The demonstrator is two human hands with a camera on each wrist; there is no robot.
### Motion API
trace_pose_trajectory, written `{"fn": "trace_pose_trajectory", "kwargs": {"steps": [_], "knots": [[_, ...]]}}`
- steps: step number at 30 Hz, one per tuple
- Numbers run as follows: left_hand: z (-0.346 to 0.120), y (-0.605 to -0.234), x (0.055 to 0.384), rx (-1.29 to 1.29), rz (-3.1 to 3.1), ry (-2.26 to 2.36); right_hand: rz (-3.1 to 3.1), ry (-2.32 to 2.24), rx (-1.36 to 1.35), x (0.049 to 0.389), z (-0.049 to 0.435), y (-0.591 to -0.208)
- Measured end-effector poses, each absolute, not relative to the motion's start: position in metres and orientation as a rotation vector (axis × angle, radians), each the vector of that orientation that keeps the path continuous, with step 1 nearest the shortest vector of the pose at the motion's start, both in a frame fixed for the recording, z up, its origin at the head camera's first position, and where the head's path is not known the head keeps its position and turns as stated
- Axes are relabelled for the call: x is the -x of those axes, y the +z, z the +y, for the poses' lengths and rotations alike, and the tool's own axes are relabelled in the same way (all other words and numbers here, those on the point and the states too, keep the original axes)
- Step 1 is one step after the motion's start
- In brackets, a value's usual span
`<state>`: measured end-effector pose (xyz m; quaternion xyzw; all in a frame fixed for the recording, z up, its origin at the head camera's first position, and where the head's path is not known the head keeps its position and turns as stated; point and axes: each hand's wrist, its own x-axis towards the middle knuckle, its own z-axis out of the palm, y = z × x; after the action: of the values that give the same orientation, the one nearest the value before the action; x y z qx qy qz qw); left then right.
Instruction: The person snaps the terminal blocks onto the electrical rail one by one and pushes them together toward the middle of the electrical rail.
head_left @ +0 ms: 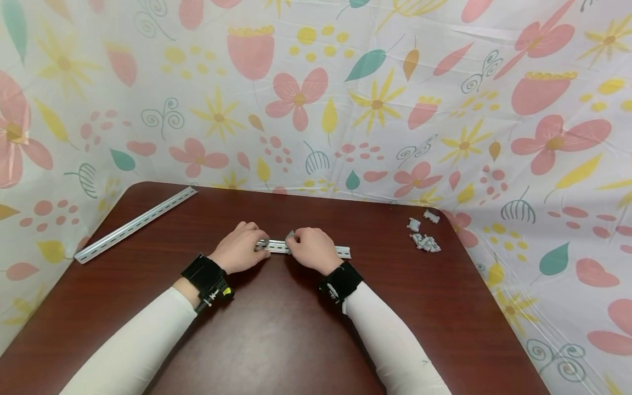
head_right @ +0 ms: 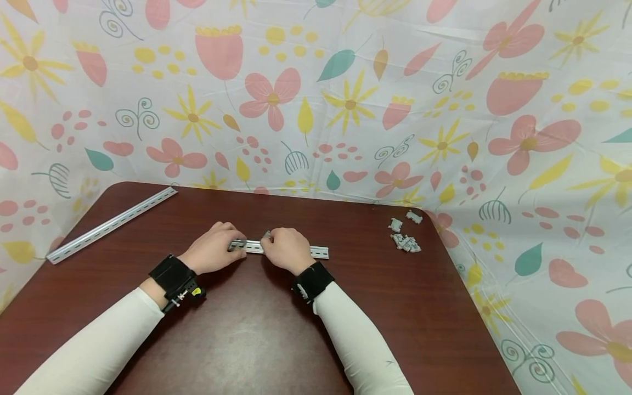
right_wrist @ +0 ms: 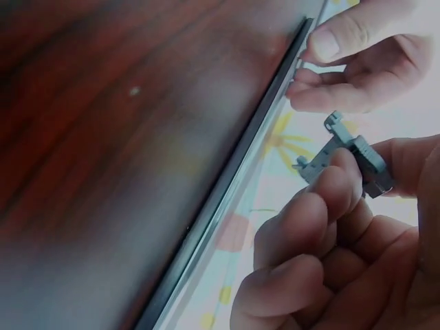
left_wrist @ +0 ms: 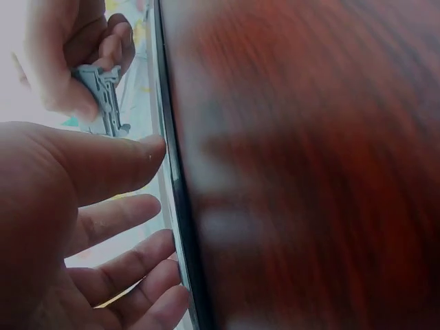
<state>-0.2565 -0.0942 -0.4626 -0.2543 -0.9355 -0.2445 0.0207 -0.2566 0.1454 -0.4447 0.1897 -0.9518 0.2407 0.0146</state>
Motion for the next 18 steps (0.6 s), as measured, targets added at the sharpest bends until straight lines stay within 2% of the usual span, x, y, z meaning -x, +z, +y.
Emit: {"fn": "trace_pose_trajectory", "kwargs": {"steps": [18], "knots": [[-0.093,-0.464,0.255,0.829,-2.863,-0.668,-3.098,0.507,-0.430,0.265,0.127,-0.446]]}}
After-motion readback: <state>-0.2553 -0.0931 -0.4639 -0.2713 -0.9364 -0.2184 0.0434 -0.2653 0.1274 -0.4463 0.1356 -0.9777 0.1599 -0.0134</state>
